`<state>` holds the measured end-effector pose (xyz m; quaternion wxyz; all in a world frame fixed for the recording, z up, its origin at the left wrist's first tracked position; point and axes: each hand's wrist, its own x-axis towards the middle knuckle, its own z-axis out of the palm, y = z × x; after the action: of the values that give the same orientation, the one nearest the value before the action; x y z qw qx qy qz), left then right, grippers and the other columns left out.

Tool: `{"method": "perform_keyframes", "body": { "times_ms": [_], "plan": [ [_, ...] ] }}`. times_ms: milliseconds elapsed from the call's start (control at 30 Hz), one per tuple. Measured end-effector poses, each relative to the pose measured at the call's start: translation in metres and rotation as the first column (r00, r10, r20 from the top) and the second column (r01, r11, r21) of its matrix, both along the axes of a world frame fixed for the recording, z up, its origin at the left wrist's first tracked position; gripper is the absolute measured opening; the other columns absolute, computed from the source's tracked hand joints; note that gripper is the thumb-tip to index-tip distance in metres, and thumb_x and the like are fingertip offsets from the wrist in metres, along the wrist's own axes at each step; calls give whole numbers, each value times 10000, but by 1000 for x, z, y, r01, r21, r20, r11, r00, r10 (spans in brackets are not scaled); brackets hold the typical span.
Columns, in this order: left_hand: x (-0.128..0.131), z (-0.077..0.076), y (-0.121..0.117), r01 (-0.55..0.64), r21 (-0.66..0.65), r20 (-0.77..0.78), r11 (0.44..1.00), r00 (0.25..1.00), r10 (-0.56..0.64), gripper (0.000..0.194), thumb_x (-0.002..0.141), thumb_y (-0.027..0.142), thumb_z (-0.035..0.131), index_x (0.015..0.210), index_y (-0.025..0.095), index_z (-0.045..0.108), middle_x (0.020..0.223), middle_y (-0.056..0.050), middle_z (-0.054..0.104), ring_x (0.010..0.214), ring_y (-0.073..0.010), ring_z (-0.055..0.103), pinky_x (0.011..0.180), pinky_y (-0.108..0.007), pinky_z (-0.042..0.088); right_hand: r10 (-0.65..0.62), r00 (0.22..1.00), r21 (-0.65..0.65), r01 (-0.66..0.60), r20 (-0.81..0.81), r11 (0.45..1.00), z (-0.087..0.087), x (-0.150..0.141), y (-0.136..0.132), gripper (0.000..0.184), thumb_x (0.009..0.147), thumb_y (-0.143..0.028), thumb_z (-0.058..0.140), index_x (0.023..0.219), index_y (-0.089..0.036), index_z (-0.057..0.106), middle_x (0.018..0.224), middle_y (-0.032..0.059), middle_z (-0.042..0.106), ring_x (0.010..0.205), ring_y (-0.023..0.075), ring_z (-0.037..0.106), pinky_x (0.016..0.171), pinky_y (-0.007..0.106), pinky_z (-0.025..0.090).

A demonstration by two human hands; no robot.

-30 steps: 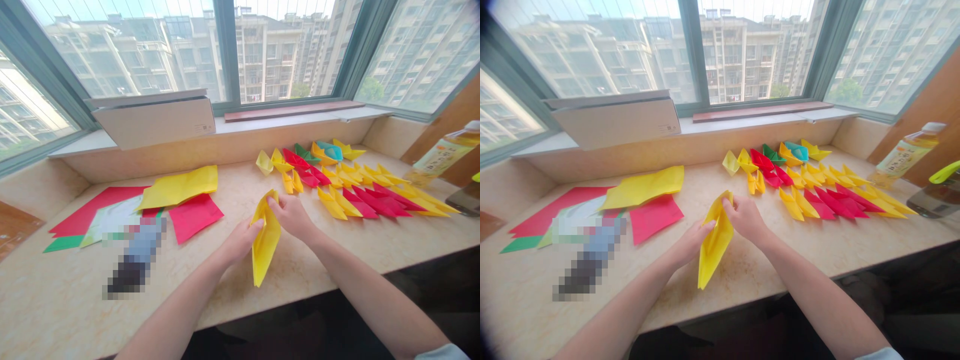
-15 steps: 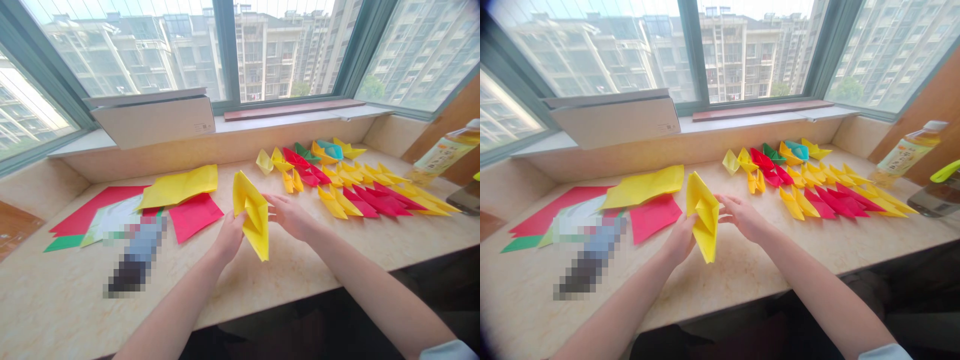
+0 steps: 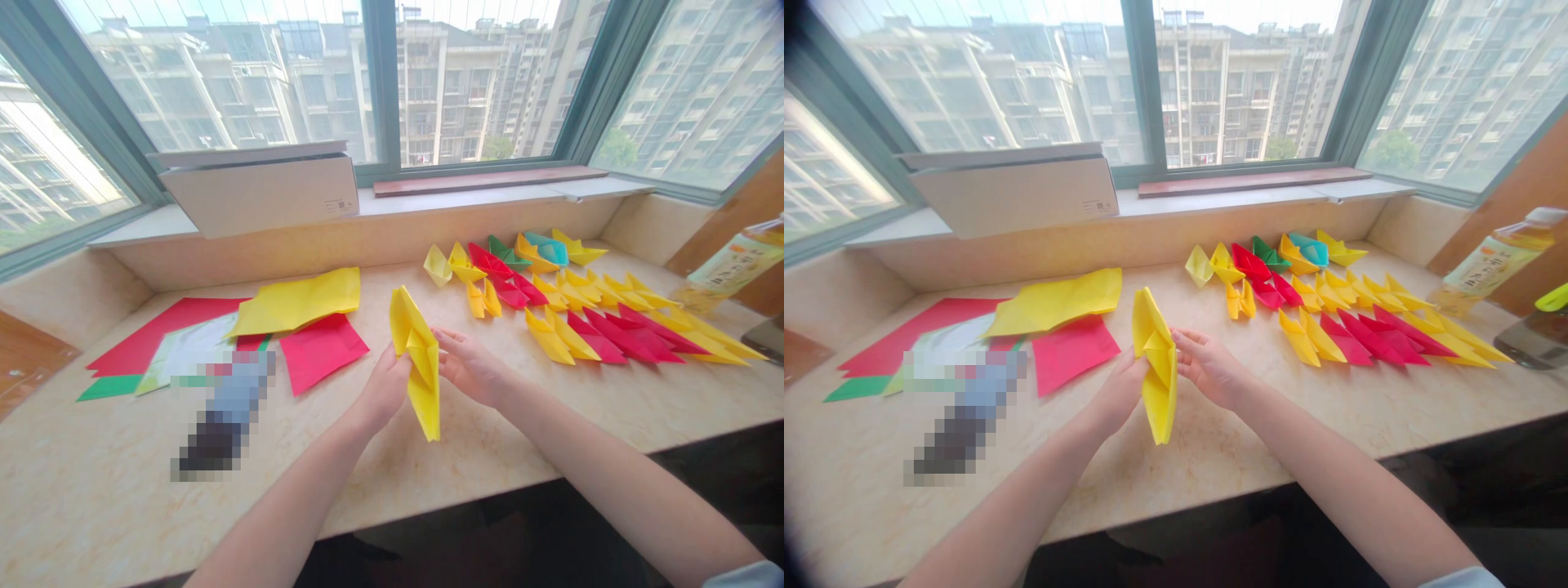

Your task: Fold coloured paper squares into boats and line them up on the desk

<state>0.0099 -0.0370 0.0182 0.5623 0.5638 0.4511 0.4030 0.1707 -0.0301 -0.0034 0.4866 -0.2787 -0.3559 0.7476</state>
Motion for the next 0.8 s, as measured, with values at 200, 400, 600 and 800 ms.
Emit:
{"method": "perform_keyframes", "body": {
  "times_ms": [200, 400, 600, 800],
  "plan": [
    [-2, 4, 0, -49, 21, -12, 999, 999, 49, 288, 842, 255, 508, 1066, 139, 646, 1085, -98, 692, 992, -254, 625, 849, -343, 494, 108, 994, 17, -108, 31, 994, -6, 1, -1, 258, 903, -407, 705, 1072, -213, 720, 1070, 56, 713, 932, 164, 651, 872, 285, 476],
    [-4, 3, 1, -12, -19, 10, 1000, 1000, 12, 258, 814, 277, 496, 942, 139, 672, 872, -57, 690, 781, -204, 605, 695, -292, 477, 162, 985, 92, -167, 64, 982, -8, 2, -1, 285, 946, -430, 631, 1096, -205, 722, 1067, 69, 706, 933, 184, 642, 853, 305, 466],
    [-5, 3, 0, 30, -27, 16, 999, 999, -30, 240, 838, 302, 487, 878, 138, 657, 727, -16, 630, 660, -169, 549, 622, -274, 444, 186, 975, 163, -204, 117, 965, -6, 5, -3, 302, 935, -454, 634, 1118, -223, 696, 1103, 66, 698, 1032, 214, 628, 910, 340, 454],
    [-7, 4, 0, 27, 39, -72, 999, 997, -24, 297, 897, 320, 440, 914, 122, 660, 853, -69, 690, 830, -230, 617, 741, -319, 470, 134, 982, 132, -152, 136, 979, 0, 1, -5, 337, 937, -510, 563, 1084, -232, 685, 1112, 70, 698, 1035, 247, 647, 916, 382, 472]
  ]
}}
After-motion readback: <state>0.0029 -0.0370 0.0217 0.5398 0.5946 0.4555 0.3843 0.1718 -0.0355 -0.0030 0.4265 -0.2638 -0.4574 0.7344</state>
